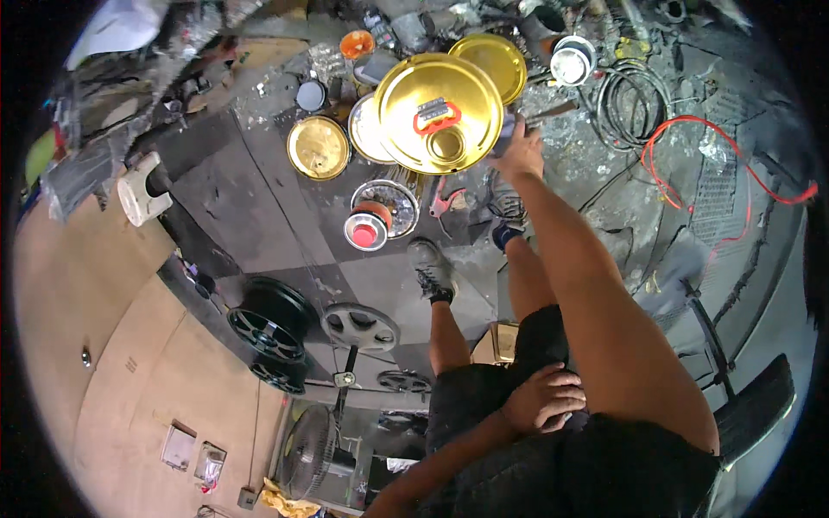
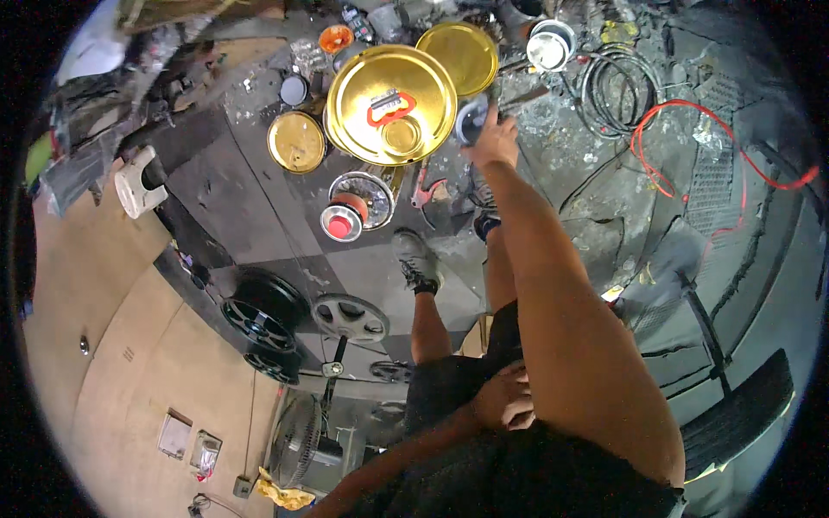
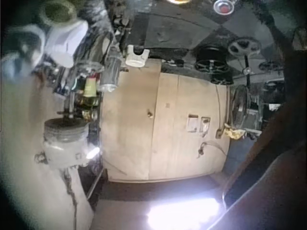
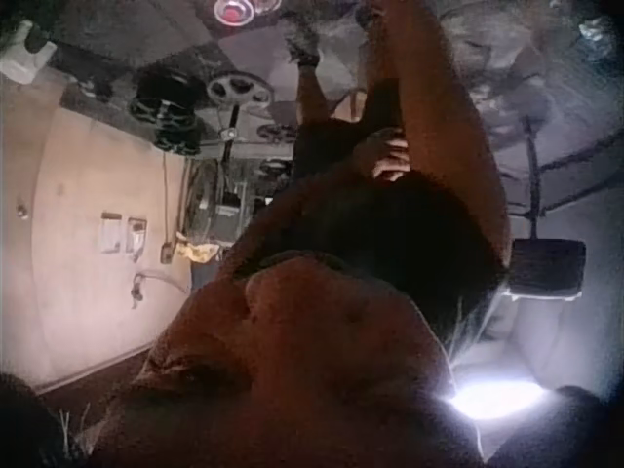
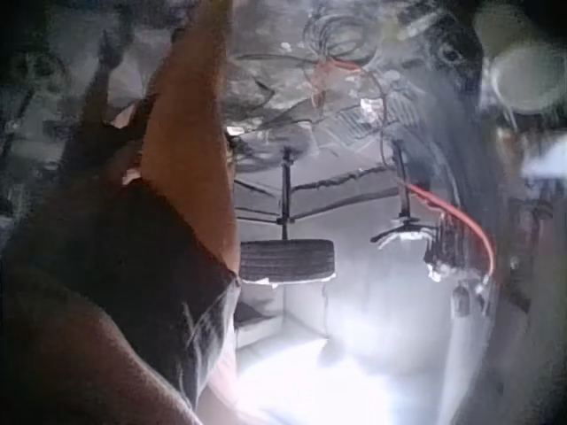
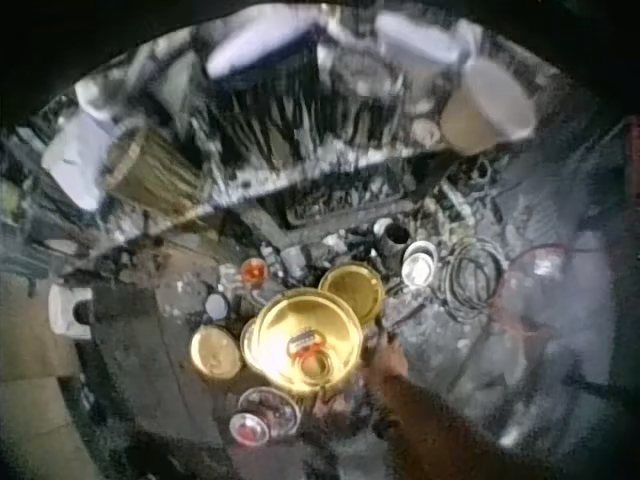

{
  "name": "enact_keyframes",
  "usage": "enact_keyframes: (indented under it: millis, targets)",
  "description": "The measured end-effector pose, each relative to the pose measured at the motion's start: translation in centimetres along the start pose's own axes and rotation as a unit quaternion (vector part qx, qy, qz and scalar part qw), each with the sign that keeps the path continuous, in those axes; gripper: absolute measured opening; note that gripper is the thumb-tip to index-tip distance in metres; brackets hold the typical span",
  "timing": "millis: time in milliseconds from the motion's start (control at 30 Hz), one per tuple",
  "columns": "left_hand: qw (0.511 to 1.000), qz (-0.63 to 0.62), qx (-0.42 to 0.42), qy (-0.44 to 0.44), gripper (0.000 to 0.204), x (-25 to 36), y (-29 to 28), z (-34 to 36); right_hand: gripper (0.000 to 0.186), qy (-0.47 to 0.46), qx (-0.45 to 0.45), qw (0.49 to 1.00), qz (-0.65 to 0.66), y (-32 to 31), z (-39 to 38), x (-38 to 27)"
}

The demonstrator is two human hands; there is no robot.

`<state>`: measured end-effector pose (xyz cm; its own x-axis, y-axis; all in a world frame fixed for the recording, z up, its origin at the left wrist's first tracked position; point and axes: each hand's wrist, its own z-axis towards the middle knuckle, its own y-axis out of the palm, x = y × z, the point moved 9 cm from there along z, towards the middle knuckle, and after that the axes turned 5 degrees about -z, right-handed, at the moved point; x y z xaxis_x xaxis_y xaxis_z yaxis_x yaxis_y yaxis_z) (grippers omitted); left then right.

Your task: The person stirs paint in a can with a stick, pours the paint into a spray gun canister, attaches the spray gun, and begins spraying the inside of a car rim.

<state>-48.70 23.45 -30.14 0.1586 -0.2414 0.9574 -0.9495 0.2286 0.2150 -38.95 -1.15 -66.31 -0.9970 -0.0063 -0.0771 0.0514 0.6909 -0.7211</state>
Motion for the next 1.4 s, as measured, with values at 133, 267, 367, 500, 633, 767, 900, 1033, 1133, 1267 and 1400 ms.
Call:
enact_keyframes:
  millis: [133,267,367,500,633,767,900,1033,1133,1267,1400]
  targets:
    - [1.000,0.016,0.004,-0.018,0.023,1.7,0.0,-0.1,0.128,-0.051,-0.043,0.997,-0.033,-5.3,-4.5,2.3]
    - [0.990,-0.116,0.041,-0.072,0.023,-0.5,0.3,-1.2,0.126,-0.099,0.002,0.995,-0.032,-11.8,-12.8,4.2]
    - [0.979,0.081,0.149,-0.117,0.051,4.2,-6.7,-1.4,0.123,-0.181,0.026,0.983,-0.030,-16.6,-20.6,5.1]
    - [0.937,0.244,0.222,-0.118,0.096,11.2,-14.1,-3.7,0.120,-0.252,-0.038,0.967,-0.007,-25.9,-34.3,1.4]
    - [0.911,0.322,0.255,-0.043,0.110,20.7,-15.8,-6.9,0.116,-0.352,-0.017,0.935,0.035,-31.5,-45.8,-2.9]
    - [0.903,0.300,0.308,-0.005,0.112,27.1,-16.1,-11.7,0.110,-0.396,-0.019,0.916,0.065,-35.2,-55.4,-7.9]
    - [0.886,0.262,0.381,0.049,0.112,30.8,-18.0,-18.2,0.105,-0.481,0.094,0.851,0.186,-36.8,-61.0,-10.2]
    - [0.870,0.313,0.372,0.079,0.116,34.3,-19.1,-22.7,0.077,-0.388,0.065,0.866,0.309,-37.4,-60.5,-11.0]
    - [0.878,0.320,0.341,0.100,0.115,35.0,-18.9,-24.9,0.042,-0.414,-0.025,0.856,0.308,-37.3,-62.8,-14.0]
    - [0.884,0.300,0.329,0.144,0.114,34.5,-18.3,-27.6,0.027,-0.448,0.054,0.859,0.240,-37.3,-65.9,-14.9]
    - [0.886,0.260,0.360,0.132,0.118,33.7,-17.4,-28.9,0.028,-0.619,0.104,0.777,0.048,-35.2,-72.3,-14.5]
